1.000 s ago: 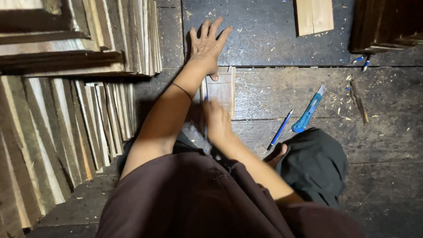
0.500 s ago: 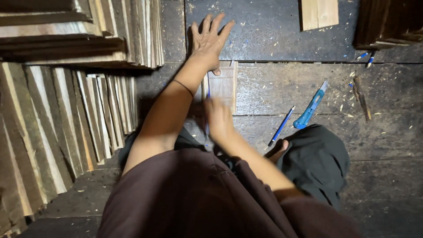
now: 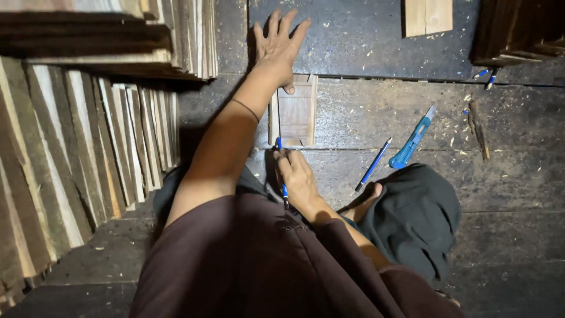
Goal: A person sitting on the floor marks wooden boards with a pencil using a template guide.
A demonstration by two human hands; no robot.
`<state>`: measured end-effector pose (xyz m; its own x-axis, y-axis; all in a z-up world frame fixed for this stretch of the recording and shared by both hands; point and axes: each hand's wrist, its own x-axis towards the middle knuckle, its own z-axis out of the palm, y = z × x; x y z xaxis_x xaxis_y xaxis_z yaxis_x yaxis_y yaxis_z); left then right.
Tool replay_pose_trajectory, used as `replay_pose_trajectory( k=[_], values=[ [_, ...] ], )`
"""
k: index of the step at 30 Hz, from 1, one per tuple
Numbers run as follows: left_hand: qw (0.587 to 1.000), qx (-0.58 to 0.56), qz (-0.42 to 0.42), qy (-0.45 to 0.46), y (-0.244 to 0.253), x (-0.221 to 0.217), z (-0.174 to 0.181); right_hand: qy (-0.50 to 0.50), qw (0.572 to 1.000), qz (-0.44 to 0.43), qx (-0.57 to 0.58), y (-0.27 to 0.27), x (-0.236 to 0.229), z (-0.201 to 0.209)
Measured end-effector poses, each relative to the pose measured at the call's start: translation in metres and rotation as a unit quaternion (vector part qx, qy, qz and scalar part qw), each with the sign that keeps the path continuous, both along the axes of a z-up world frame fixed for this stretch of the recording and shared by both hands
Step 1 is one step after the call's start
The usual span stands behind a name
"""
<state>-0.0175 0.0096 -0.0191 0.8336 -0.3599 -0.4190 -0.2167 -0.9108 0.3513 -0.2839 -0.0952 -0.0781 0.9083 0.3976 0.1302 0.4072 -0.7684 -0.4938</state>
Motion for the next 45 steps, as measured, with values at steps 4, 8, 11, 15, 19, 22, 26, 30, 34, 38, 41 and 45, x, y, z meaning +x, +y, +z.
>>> replay_pose_trajectory(
  k=[4,8,11,15,19,22,26,30,34,38,41,45],
  values=[
    [0.999,0.033,0.002,0.037,-0.005,0.002,0.009,-0.03,0.999,-0.014,0.028,0.015,0.049,-0.004],
    [0.999,0.037,-0.005,0.03,-0.004,0.005,0.006,-0.105,0.993,-0.051,0.024,0.033,0.129,-0.01],
    [0.999,0.038,-0.006,0.037,-0.004,0.006,0.006,-0.043,0.998,-0.039,0.01,0.034,0.133,0.006],
    [0.999,0.02,-0.005,0.044,-0.001,0.002,0.008,-0.004,0.999,-0.046,0.015,0.021,0.046,0.006],
    [0.999,0.025,-0.015,0.028,-0.002,0.0,0.007,0.001,1.0,-0.018,0.006,0.015,0.018,0.004],
    [0.999,0.031,-0.017,0.023,-0.005,-0.004,0.006,-0.011,0.998,-0.044,0.034,0.024,0.056,0.0],
    [0.999,0.032,-0.039,-0.015,-0.005,-0.002,-0.003,0.008,0.997,-0.064,0.037,0.028,0.072,0.011],
    [0.999,0.019,-0.025,0.007,-0.005,-0.01,0.005,0.125,0.991,-0.038,0.019,-0.001,-0.003,0.027],
    [0.992,-0.034,-0.029,-0.118,-0.002,-0.023,-0.017,0.061,0.984,-0.062,0.158,-0.03,-0.005,0.036],
    [0.91,-0.046,-0.044,-0.409,0.004,-0.078,-0.05,0.056,0.943,-0.2,0.26,-0.062,0.034,0.06],
    [0.932,-0.086,-0.011,-0.352,0.003,-0.139,-0.086,0.071,0.895,-0.315,0.307,-0.081,0.075,0.038],
    [0.933,-0.095,-0.021,-0.348,0.008,-0.175,-0.054,0.071,0.87,-0.338,0.352,-0.08,0.114,0.003]
  ],
)
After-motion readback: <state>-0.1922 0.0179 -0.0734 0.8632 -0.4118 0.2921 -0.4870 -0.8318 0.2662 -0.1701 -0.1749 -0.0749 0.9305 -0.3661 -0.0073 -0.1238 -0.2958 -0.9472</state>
